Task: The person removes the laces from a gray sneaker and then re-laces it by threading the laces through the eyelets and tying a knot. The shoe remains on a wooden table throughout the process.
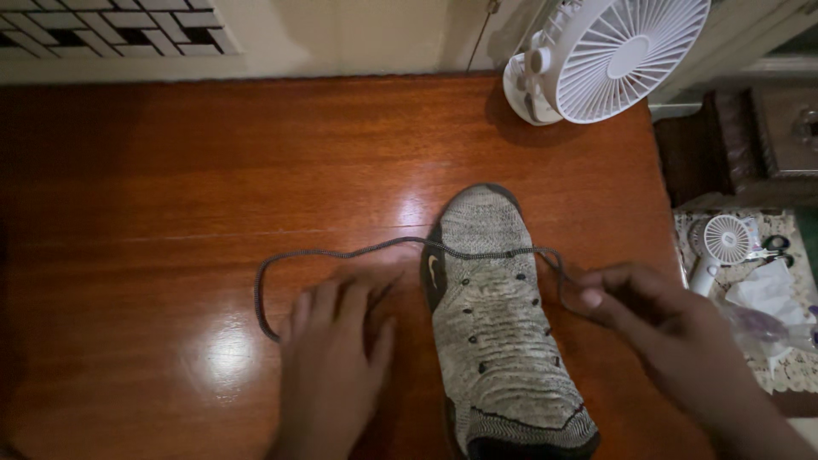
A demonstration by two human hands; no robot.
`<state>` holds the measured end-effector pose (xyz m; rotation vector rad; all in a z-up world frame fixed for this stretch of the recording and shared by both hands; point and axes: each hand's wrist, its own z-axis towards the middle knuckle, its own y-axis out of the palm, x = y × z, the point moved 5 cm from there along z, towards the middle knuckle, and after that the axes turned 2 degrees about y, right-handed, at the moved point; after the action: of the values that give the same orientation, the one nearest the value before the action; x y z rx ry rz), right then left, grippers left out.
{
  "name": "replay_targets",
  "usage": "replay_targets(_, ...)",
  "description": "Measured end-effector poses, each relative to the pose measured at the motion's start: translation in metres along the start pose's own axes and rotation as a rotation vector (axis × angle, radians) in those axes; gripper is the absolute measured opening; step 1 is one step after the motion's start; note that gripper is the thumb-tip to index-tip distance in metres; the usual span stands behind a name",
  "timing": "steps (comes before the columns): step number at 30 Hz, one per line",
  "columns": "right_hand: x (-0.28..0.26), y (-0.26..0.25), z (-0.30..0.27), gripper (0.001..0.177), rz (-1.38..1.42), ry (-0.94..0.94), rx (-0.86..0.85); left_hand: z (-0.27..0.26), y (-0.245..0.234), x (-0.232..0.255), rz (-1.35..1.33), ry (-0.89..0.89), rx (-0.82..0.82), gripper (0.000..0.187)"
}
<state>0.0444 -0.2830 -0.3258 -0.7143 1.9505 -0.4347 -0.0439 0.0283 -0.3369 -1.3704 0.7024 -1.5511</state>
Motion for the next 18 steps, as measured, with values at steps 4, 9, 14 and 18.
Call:
replay_targets(4, 0.000, 0.008, -0.001, 0.025, 0.152, -0.071, -0.056, 0.003, 0.011, -0.009, 0.041, -0.061, -0.150, 0.025)
replay_targets(9, -0.006, 0.011, -0.001, 0.025, 0.088, -0.044, -0.091, 0.008, 0.014, -0.019, -0.489, -0.310, -0.170, 0.018)
replay_targets(14, -0.026, 0.019, -0.001, 0.024, 0.216, -0.120, -0.142, 0.031, -0.002, -0.005, -0.603, -0.151, -0.113, 0.015)
replay_targets(18, -0.038, 0.024, 0.003, 0.025, 0.088, -0.076, -0.112, 0.051, -0.001, 0.013, -0.555, -0.151, -0.293, 0.018)
